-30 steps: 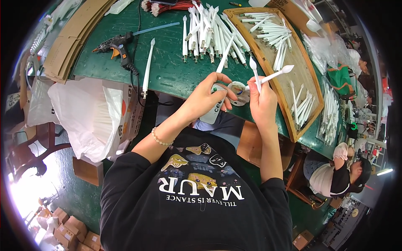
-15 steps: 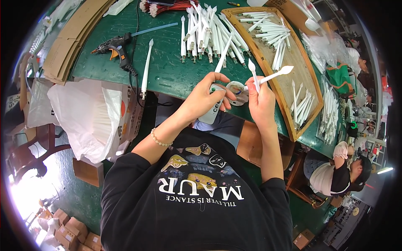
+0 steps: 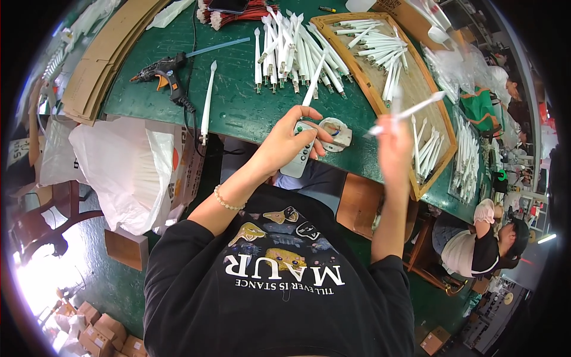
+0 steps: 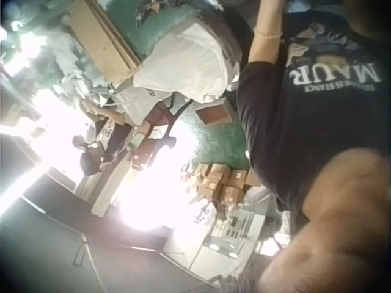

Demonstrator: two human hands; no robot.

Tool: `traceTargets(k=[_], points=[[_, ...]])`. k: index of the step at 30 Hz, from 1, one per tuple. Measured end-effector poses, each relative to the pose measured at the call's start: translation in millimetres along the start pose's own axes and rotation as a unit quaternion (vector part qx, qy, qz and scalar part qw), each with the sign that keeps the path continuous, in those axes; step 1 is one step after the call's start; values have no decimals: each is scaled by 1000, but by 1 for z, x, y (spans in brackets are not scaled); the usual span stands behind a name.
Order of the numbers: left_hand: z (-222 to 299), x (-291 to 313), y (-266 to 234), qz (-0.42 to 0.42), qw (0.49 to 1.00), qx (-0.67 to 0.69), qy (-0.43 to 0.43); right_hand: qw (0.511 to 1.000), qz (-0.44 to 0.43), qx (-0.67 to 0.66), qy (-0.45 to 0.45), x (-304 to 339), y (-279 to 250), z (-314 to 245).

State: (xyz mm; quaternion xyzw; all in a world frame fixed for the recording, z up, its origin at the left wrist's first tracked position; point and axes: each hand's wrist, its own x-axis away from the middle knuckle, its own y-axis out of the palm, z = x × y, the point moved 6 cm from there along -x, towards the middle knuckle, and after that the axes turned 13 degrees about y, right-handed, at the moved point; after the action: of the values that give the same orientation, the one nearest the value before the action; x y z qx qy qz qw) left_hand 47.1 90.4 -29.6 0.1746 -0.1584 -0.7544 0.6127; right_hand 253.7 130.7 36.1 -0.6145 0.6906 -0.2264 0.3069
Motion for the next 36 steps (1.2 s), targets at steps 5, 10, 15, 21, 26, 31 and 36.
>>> traceTargets(k=[5,10,15,21,26,31,36], points=[[3,1,2,-9,1000,6,0,954,50,250,159,-31,-107,84],[3,0,1,-3,1000,3,4,930,140,322,107,-28,-121,101],[2,0,1,-4,1000,-5,2,992,118,-34,-28,-6,-66,31],[2,1,2,0,1000,-7,3,971,-102,-217,20,13,22,-14],[1,1,1,-1,1000,-10,3,973,-150,-158,78,14,23,-22],[1,1,0,-1,1000,-13,5,989,-143,-34,1,16,22,-28],[0,1,0,0,1000,-8,0,996,-59,-70,4,8,32,-15]])
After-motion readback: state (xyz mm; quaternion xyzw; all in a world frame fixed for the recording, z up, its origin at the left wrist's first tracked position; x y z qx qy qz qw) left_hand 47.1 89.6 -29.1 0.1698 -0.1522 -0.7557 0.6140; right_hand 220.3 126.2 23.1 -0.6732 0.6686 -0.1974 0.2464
